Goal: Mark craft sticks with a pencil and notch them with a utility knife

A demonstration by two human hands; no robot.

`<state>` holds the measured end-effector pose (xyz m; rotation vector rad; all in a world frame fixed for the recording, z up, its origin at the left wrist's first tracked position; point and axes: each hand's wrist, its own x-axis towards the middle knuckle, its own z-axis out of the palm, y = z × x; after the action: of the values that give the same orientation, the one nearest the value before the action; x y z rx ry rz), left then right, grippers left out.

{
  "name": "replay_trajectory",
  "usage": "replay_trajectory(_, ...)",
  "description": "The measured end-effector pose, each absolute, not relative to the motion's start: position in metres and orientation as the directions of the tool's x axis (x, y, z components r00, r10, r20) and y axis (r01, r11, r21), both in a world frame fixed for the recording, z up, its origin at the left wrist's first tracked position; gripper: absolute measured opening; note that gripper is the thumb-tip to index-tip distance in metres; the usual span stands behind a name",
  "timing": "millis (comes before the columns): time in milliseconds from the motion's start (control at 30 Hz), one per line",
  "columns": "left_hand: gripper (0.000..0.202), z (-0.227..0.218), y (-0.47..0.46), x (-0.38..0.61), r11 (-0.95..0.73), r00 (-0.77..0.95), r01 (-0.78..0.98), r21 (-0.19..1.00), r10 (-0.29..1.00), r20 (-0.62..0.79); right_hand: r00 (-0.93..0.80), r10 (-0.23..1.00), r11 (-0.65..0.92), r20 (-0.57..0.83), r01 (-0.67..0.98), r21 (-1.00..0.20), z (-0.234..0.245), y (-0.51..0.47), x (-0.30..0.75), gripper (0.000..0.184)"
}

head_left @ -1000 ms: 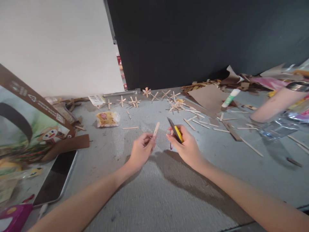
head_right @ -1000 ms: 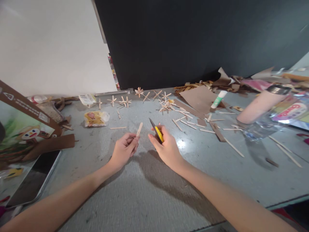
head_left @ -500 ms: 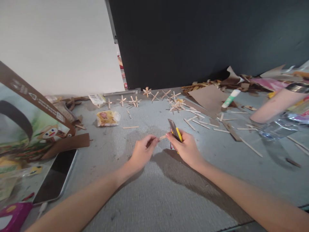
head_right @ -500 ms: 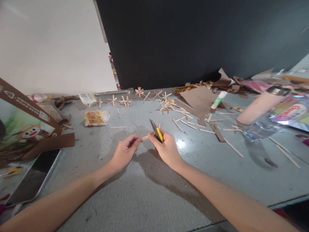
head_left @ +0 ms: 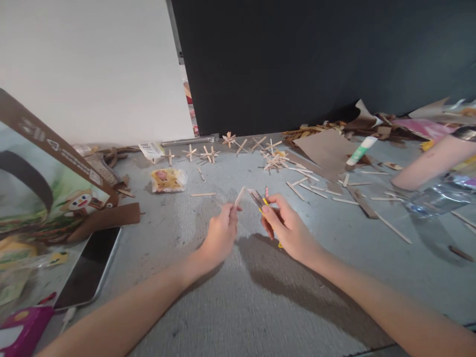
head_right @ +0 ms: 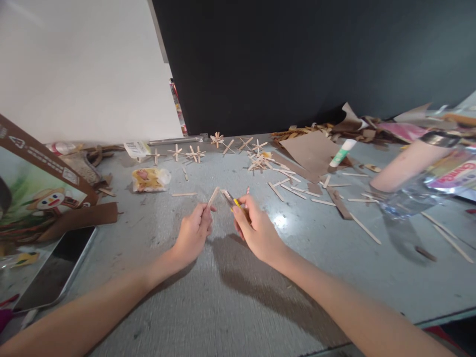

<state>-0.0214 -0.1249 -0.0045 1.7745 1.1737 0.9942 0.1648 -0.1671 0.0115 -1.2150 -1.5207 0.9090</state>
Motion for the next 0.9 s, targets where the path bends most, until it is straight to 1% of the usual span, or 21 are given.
replay_trajectory(133, 0.035, -0.0020, -0.1251, -0.0193, -0.229, 0.246, 0.255, 0.940, 0.955, 0.166, -0.106, 0.967, 0.254, 0.230, 0.386, -0.887, 0.0087, -0.1727, 0.1637, 0.031)
replay_trajectory(267, 0.035, -0.0029, -0.1256, -0.0199, -0.253, 0.257, 0.259, 0.932, 0.948, 0.186, -0.092, 0.956, 0.289, 0.278, 0.445, -0.847, 0.0063, -0.1753, 0.1633, 0.036)
replay_trajectory(367, 0.036, -0.0057, -0.1253, -0.0216, -0.274, 0.269, 0.292, 0.916, 0.943, 0.197, -0.090, 0.950, 0.305, 0.297, 0.453, -0.838, 0.0060, -0.1755, 0.1635, 0.038)
replay_trajectory(633, 0.036, -0.0097, -0.1245, -0.0229, -0.304, 0.281, 0.352, 0.885, 0.937, 0.210, -0.099, 0.950, 0.308, 0.296, 0.456, -0.835, 0.0068, -0.1749, 0.1638, 0.036)
replay_trajectory(800, 0.036, -0.0110, -0.1242, -0.0243, -0.342, 0.289, 0.376, 0.861, 0.926, 0.242, -0.098, 0.956, 0.290, 0.276, 0.448, -0.846, 0.0082, -0.1762, 0.1627, 0.037)
replay_trajectory(900, 0.034, -0.0107, -0.1240, -0.0255, -0.368, 0.288, 0.433, 0.823, 0.922, 0.260, -0.083, 0.965, 0.261, 0.251, 0.439, -0.860, 0.0088, -0.1776, 0.1603, 0.040)
